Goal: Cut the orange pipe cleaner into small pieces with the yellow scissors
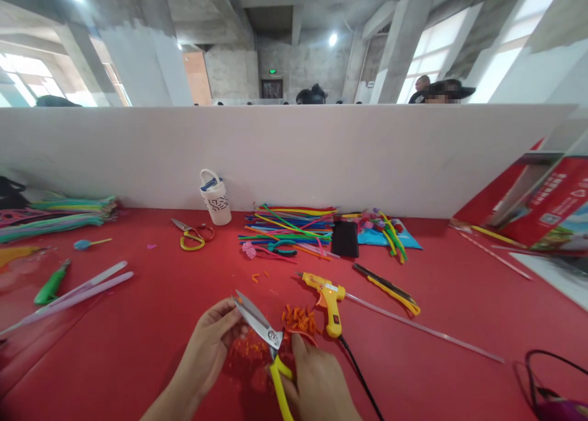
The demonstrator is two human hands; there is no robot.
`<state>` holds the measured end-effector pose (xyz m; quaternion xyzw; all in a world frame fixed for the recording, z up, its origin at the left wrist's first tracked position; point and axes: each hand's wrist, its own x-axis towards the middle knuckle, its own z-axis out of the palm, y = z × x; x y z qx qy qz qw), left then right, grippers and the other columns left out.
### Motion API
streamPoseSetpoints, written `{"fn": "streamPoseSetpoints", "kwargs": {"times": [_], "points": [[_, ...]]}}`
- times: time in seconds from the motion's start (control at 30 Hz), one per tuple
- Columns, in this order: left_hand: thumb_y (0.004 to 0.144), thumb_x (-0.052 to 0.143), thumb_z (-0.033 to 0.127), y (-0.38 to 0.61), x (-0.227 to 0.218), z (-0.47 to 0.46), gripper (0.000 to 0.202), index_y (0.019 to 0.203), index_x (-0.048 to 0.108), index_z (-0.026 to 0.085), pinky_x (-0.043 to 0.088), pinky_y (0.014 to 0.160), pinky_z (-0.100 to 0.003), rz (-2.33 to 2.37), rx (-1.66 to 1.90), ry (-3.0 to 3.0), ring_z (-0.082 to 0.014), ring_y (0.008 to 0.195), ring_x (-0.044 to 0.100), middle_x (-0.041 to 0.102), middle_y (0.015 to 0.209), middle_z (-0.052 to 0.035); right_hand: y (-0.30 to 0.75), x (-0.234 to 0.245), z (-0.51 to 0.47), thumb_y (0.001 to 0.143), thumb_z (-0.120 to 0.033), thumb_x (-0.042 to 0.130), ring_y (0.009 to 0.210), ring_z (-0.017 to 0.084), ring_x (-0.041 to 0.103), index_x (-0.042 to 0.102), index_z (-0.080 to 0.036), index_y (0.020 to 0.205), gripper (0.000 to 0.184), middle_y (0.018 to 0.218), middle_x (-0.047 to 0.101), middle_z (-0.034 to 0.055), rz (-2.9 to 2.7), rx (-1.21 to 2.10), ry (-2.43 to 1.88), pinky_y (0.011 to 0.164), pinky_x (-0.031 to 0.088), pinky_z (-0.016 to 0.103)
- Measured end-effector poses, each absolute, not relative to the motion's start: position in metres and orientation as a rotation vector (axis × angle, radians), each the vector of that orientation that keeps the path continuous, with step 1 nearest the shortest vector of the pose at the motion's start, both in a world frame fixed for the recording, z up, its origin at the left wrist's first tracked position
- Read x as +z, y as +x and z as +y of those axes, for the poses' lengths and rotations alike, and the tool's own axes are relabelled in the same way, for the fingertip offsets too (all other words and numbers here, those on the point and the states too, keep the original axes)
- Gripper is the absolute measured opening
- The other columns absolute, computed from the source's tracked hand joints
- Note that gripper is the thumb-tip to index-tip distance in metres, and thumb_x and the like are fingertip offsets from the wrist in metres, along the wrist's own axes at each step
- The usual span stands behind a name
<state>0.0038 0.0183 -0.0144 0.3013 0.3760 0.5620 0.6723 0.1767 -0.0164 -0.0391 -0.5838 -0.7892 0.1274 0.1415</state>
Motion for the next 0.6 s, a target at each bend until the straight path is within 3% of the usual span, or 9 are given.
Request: {"fn": "streamPoseSetpoints", "kwargs": {"times": [0.6], "points": [[0.068, 0.061, 0.018, 0.0031, -0.0138, 0.0185, 0.009, 0.061, 0.058, 0.012, 0.04, 0.047, -0.016, 0.86, 1.269, 0.69, -0.0064, 0.048, 0.051, 0.056, 0.056, 0.0011, 0.1786, -0.0489, -0.0165, 0.076, -0.048, 0.043, 0.045, 0.019, 0.058, 0.045, -0.019, 0.074, 0.03, 0.053, 0.062, 0.0028, -2.332, 0.135, -1.654, 0.039, 0.021, 0.025]]}}
